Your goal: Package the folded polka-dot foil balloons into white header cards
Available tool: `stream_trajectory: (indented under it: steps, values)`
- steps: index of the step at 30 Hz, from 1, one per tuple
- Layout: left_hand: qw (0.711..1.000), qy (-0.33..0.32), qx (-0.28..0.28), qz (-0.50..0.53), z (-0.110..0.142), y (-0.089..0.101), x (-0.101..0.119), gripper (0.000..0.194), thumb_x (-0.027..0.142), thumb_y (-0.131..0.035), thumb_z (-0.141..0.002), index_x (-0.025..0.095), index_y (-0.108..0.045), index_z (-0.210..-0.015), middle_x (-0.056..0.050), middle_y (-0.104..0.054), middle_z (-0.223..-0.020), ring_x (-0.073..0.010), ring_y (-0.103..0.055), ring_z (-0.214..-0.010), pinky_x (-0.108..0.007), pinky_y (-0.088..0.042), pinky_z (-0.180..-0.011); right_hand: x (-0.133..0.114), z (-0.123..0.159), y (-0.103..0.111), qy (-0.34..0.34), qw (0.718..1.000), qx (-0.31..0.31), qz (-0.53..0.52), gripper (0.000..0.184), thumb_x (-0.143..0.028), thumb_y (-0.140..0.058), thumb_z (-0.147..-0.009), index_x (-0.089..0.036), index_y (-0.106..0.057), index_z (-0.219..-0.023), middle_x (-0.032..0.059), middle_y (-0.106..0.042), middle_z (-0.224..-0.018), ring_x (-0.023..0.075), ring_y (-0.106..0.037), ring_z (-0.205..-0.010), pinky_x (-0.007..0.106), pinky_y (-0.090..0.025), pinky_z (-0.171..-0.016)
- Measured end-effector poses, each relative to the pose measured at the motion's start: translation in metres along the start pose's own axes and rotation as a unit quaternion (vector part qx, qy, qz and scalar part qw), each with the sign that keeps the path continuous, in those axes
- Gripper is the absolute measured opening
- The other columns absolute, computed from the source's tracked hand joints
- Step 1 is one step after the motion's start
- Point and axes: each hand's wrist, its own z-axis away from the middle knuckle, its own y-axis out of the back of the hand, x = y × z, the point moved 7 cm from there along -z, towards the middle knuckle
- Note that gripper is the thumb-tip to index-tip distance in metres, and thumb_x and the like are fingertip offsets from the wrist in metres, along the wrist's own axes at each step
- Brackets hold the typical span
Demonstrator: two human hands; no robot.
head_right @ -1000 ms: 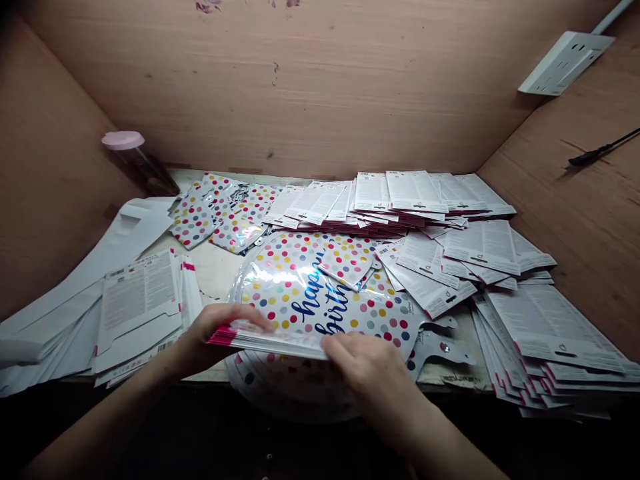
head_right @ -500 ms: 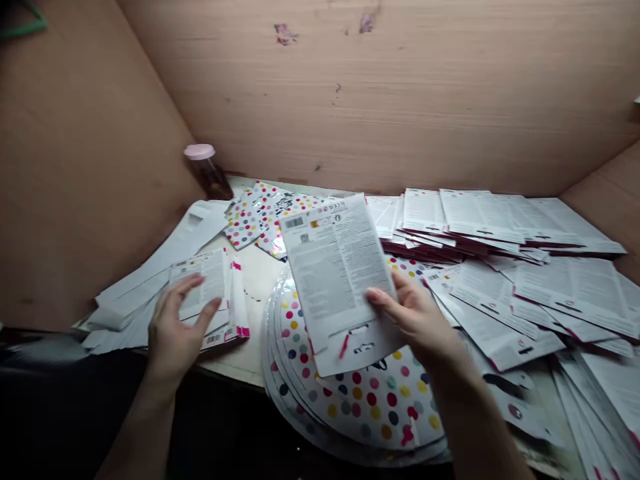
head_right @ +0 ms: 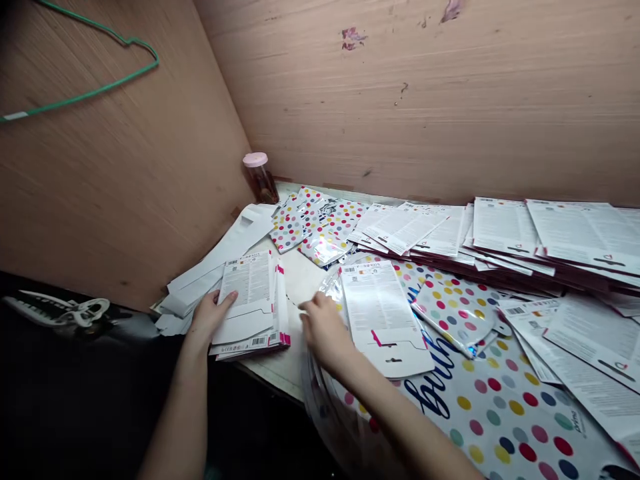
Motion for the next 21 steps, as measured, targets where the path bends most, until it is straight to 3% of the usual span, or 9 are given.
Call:
stream_trajectory:
  steps: [2, 5, 10, 13, 17, 21]
  values:
    - [0.999, 0.002, -0.015, 0.052, -0.004, 0.0, -0.007, 0.041, 0.041, -0.069, -0.08, 0.013, -0.064, -0.108, -0.013, -0.07, -0.11, -0.026, -0.067, -0.102, -0.046, -0.048, -0.096, -0.028, -0.027, -0.028, 0.027, 0.999, -0.024, -0.003, 0.028, -0.013, -0.046, -0.093, -0.02, -0.065, -0.112, 0.0105, -0.058, -0.111, 0.0244, -0.05, -0.104, 0.037, -0.046, -0.089]
    - [0.99, 0.012, -0.032, 0.133, -0.005, 0.001, -0.012, 0.036, 0.035, -0.071, -0.077, 0.012, -0.066, -0.105, -0.012, -0.073, -0.106, -0.0253, -0.069, -0.097, -0.042, -0.052, -0.093, -0.048, -0.061, -0.061, 0.016, 0.999, -0.037, 0.008, 0.028, -0.007, -0.047, -0.087, -0.014, -0.067, -0.105, 0.0159, -0.055, -0.114, 0.0289, -0.046, -0.106, 0.042, -0.044, -0.087]
    - [0.966, 0.051, -0.037, 0.25, 0.002, 0.008, -0.013, 0.032, 0.028, -0.075, -0.071, 0.011, -0.068, -0.098, -0.013, -0.075, -0.096, -0.0256, -0.072, -0.088, -0.04, -0.056, -0.087, -0.063, -0.065, -0.087, -0.003, 0.999, -0.03, -0.021, 0.032, -0.003, -0.052, -0.08, -0.012, -0.064, -0.108, 0.0187, -0.054, -0.116, 0.0326, -0.045, -0.107, 0.05, -0.04, -0.09]
    - [0.951, 0.082, -0.012, 0.298, 0.012, 0.02, -0.015, 0.031, 0.019, -0.076, -0.069, 0.011, -0.067, -0.097, -0.012, -0.075, -0.09, -0.0256, -0.072, -0.081, -0.043, -0.058, -0.084, -0.057, -0.052, -0.079, -0.017, 0.996, -0.01, -0.083, 0.026, -0.009, -0.049, -0.086, -0.012, -0.063, -0.109, 0.0183, -0.053, -0.115, 0.0326, -0.046, -0.108, 0.052, -0.04, -0.092]
    - [0.929, 0.103, 0.049, 0.352, 0.027, 0.053, -0.013, 0.031, 0.017, -0.068, -0.076, 0.012, -0.065, -0.107, -0.01, -0.075, -0.09, -0.0268, -0.072, -0.084, -0.044, -0.059, -0.082, -0.031, -0.036, -0.045, -0.021, 0.977, 0.028, -0.209, 0.026, -0.025, -0.044, -0.095, -0.016, -0.056, -0.116, 0.0131, -0.054, -0.114, 0.0252, -0.05, -0.109, 0.043, -0.044, -0.095]
    - [0.912, 0.079, 0.094, 0.392, 0.051, 0.075, 0.015, 0.034, 0.022, -0.065, -0.082, 0.019, -0.064, -0.115, -0.006, -0.072, -0.109, -0.0251, -0.069, -0.101, -0.039, -0.056, -0.091, -0.019, -0.022, -0.024, -0.028, 0.945, 0.026, -0.325, 0.03, -0.04, -0.05, -0.093, -0.018, -0.054, -0.113, 0.01, -0.06, -0.11, 0.02, -0.061, -0.099, 0.037, -0.051, -0.087]
